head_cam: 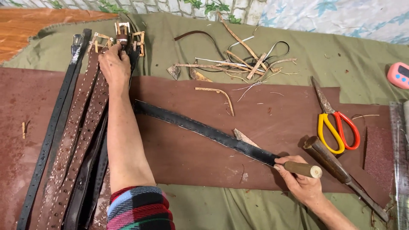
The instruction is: The person is punching holes into a leather strip using a hammer and punch tool, and then trimming excess leather from a thin strip using scissors.
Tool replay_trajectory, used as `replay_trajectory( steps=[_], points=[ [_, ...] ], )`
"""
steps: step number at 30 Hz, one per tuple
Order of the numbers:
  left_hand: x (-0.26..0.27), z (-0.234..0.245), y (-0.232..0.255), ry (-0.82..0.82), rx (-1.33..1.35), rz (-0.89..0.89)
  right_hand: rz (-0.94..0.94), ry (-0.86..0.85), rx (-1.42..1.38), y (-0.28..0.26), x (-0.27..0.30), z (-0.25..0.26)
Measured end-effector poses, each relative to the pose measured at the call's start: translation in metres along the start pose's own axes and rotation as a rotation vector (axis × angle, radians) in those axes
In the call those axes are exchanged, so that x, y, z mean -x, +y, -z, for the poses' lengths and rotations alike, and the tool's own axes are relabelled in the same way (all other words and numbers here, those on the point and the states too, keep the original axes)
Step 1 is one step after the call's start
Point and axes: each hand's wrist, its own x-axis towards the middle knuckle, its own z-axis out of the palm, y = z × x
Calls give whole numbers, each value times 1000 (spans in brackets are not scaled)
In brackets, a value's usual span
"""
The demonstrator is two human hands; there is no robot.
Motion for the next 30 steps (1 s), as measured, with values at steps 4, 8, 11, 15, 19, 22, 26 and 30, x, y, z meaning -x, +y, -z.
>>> replay_trajectory(
  steps=[4, 8, 11, 15, 19, 22, 26, 30],
  points=[
    [5, 3, 6, 25, 8, -47, -11, -5, 37, -5, -3, 1],
    [21, 27, 60, 130, -12, -83, -11, -13, 31, -9, -3, 3],
    [67, 62, 142, 105, 289, -283, -6, -16, 18, -8, -6, 4],
    [221, 87, 270, -34, -81, -896, -80, 78, 36, -8, -5, 2],
    [296, 125, 306, -516, 652, -687, -75, 92, 22, -3, 4, -1],
    [314, 116, 314, -550, 616, -645, -41, 104, -10, -5, 3, 1],
    [316, 121, 318, -593, 535, -581, -69, 68, 9, 2, 8, 0],
    [315, 119, 322, -626, 510, -516, -112, 55, -5, -5, 4, 5]
  ],
)
